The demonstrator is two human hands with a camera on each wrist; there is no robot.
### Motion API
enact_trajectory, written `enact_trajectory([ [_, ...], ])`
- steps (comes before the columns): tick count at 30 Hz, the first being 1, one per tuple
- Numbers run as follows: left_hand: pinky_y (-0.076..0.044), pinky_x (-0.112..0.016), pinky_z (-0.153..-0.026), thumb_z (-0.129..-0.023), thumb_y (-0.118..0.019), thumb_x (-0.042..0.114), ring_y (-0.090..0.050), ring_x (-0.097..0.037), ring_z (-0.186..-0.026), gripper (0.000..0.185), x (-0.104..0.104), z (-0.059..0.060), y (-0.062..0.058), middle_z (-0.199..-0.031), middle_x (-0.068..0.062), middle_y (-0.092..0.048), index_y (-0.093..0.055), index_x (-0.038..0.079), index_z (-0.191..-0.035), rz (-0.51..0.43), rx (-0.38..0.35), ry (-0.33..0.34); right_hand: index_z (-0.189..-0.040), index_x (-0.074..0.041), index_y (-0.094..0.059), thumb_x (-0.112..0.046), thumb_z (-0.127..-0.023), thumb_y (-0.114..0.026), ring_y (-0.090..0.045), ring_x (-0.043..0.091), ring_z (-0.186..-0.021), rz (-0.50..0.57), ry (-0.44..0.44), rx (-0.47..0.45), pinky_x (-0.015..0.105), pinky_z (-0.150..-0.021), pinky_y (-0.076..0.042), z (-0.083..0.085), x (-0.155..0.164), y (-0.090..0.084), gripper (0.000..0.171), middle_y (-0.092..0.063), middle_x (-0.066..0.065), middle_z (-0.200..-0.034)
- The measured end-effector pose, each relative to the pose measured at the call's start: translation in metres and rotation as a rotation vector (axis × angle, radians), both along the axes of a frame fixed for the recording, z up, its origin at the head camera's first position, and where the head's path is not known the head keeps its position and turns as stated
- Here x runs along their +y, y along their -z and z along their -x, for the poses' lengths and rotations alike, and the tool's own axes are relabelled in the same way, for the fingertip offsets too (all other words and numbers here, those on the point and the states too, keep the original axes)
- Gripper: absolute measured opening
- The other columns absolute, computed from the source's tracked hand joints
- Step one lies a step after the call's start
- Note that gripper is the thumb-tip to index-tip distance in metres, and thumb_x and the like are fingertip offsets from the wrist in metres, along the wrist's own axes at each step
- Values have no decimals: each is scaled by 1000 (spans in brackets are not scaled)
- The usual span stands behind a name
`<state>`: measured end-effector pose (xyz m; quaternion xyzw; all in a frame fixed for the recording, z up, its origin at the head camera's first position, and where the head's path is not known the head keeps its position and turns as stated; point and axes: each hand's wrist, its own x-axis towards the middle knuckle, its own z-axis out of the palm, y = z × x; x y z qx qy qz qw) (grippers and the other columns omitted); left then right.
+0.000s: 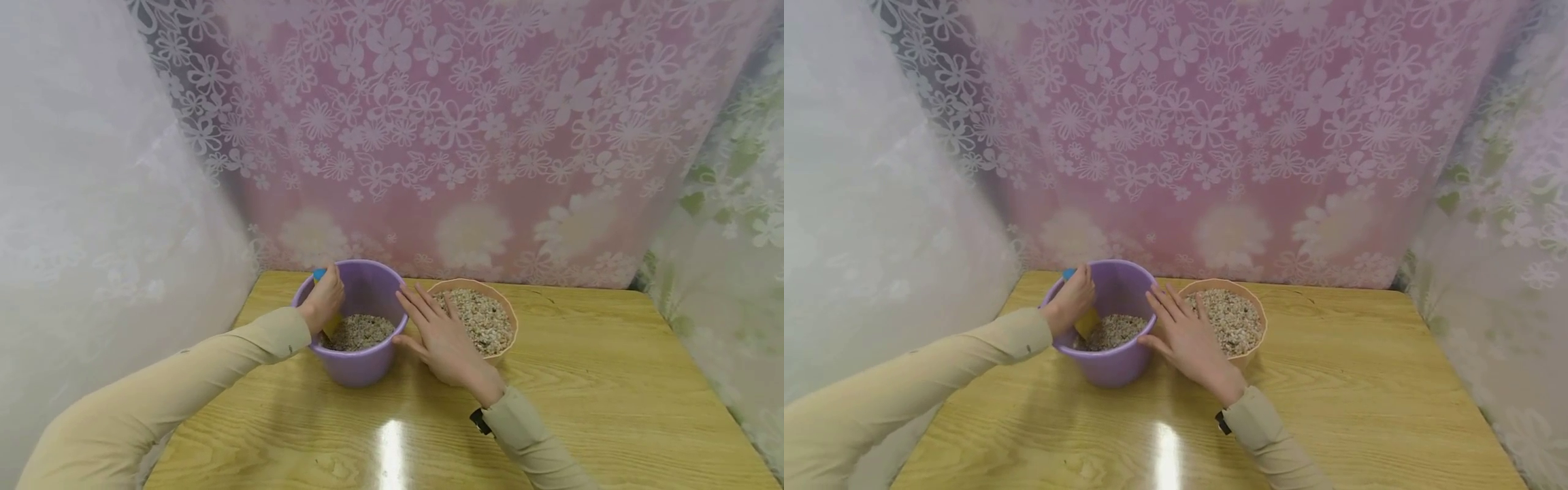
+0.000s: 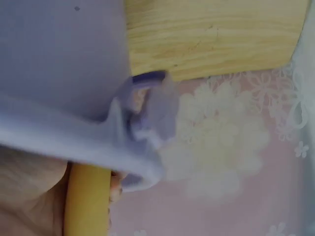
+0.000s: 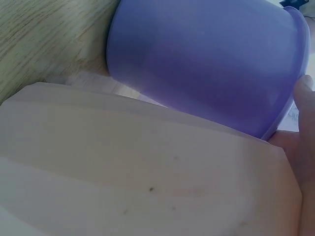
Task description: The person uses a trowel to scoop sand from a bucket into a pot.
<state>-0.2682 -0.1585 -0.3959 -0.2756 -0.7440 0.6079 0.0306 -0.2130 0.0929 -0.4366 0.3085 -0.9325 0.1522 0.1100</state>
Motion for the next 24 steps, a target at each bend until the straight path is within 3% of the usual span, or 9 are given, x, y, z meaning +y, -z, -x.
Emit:
enact_trajectory([
  [9,-40,-31,-75,-103,-53,25,-44,-15,-74,19,-4,9,11,-81,3,-59,-69,18,-95,-107,29,51,-162,-19,-22,-64,-102,-38,-13,23,-155,30,-10,-11,65,-119,-10,1,-2,0,77,-17,-1,-169],
  [13,-41,-32,-75,-103,-55,27,-41,-18,-71,18,0,14,12,-79,1,-58,-70,19,-95,-118,36,56,-162,-20,-22,-64,-102,-38,-12,21,-155,29,-7,-17,63,-120,-9,2,-1,-1,77,-16,-1,-169],
  [18,-39,-28,-72,-103,-57,20,-39,-14,-68,30,7,18,14,-71,4,-56,-64,19,-73,-222,58,61,-162,-19,-21,-63,-102,-40,-14,23,-155,17,-5,5,65,-119,-12,3,0,1,77,-17,2,-168],
  [24,-47,-39,-87,-103,-57,24,-51,-18,-75,23,15,20,16,-84,-1,-69,-75,15,-93,-320,34,72,-162,-19,-22,-62,-102,-42,-17,24,-154,18,-14,29,65,-119,-13,3,0,3,77,-18,3,-168],
])
